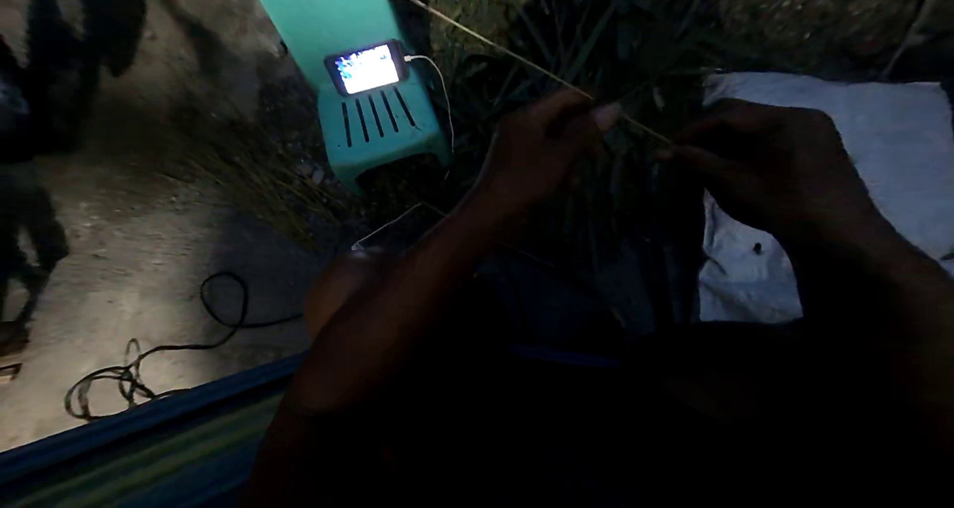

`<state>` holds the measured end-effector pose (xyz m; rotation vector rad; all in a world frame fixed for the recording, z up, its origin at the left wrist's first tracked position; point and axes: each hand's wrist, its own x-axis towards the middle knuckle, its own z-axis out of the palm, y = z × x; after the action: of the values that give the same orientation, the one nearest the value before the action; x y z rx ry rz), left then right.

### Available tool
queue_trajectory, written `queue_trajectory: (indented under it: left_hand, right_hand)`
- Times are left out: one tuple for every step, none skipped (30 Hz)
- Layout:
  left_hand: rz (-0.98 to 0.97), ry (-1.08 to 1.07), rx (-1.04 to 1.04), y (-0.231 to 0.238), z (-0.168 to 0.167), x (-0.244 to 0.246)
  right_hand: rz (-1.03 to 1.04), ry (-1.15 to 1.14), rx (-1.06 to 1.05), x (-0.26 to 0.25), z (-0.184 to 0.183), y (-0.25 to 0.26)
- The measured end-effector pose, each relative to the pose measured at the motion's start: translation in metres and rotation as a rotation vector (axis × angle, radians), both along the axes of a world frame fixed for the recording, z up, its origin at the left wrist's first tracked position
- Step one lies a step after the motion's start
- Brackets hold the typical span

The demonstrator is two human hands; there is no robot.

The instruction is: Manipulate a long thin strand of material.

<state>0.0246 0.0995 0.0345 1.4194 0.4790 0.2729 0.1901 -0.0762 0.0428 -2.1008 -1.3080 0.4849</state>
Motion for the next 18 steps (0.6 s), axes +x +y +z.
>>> queue_trajectory:
  left_hand:
    - [0.013, -0.018, -0.014, -0.001, -0.002, 0.0]
    - [0.01, -0.027, -0.022, -0.003, -0.004, 0.001]
    - [-0.007, -0.018, -0.023, -0.006, -0.006, 0.001]
    - [-0.038, -0.001, -0.011, -0.01, -0.007, 0.002]
    - [-0.069, 0.02, 0.008, -0.013, -0.007, 0.002]
    - [-0.093, 0.031, 0.025, -0.016, -0.008, 0.003]
    - [-0.097, 0.029, 0.037, -0.016, -0.008, 0.003]
    - [-0.079, 0.02, 0.049, -0.013, -0.009, 0.002]
    - [-0.04, 0.016, 0.051, -0.008, -0.008, 0.002]
    - [0.013, -0.002, 0.043, -0.001, -0.006, 0.002]
    - [0.068, -0.024, 0.028, 0.007, -0.004, 0.001]
    - [0.123, -0.049, 0.016, 0.015, 0.0, 0.0]
    - [0.172, -0.084, -0.002, 0.024, 0.003, -0.002]
    - [0.202, -0.123, -0.016, 0.034, 0.006, -0.004]
    - [0.217, -0.177, -0.032, 0.043, 0.007, -0.006]
    - [0.234, -0.219, -0.038, 0.051, 0.008, -0.009]
    - [0.254, -0.243, -0.039, 0.058, 0.009, -0.011]
    - [0.271, -0.251, -0.04, 0.063, 0.011, -0.013]
  right_hand:
    - [-0.01, 0.017, 0.001, 0.0, 0.001, -0.001]
    - [-0.011, 0.047, 0.011, 0.0, 0.002, -0.002]
    - [-0.008, 0.065, 0.018, -0.001, 0.001, -0.004]
    - [0.002, 0.073, 0.015, -0.001, 0.0, -0.006]
    - [0.019, 0.061, 0.009, -0.002, 0.0, -0.007]
    - [0.04, 0.039, 0.001, -0.003, 0.0, -0.008]
    - [0.056, 0.022, -0.01, -0.002, 0.001, -0.01]
    - [0.07, 0.012, -0.021, 0.0, 0.002, -0.012]
    - [0.084, 0.005, -0.034, 0.004, 0.003, -0.014]
    - [0.091, 0.005, -0.05, 0.008, 0.005, -0.017]
    - [0.098, 0.01, -0.061, 0.013, 0.007, -0.02]
    - [0.107, 0.017, -0.067, 0.018, 0.009, -0.022]
    - [0.116, 0.029, -0.076, 0.023, 0.01, -0.025]
    - [0.12, 0.048, -0.084, 0.028, 0.012, -0.027]
    - [0.122, 0.063, -0.089, 0.033, 0.013, -0.029]
    - [0.126, 0.084, -0.094, 0.038, 0.014, -0.031]
    - [0.13, 0.104, -0.102, 0.042, 0.015, -0.033]
    - [0.125, 0.132, -0.116, 0.047, 0.016, -0.035]
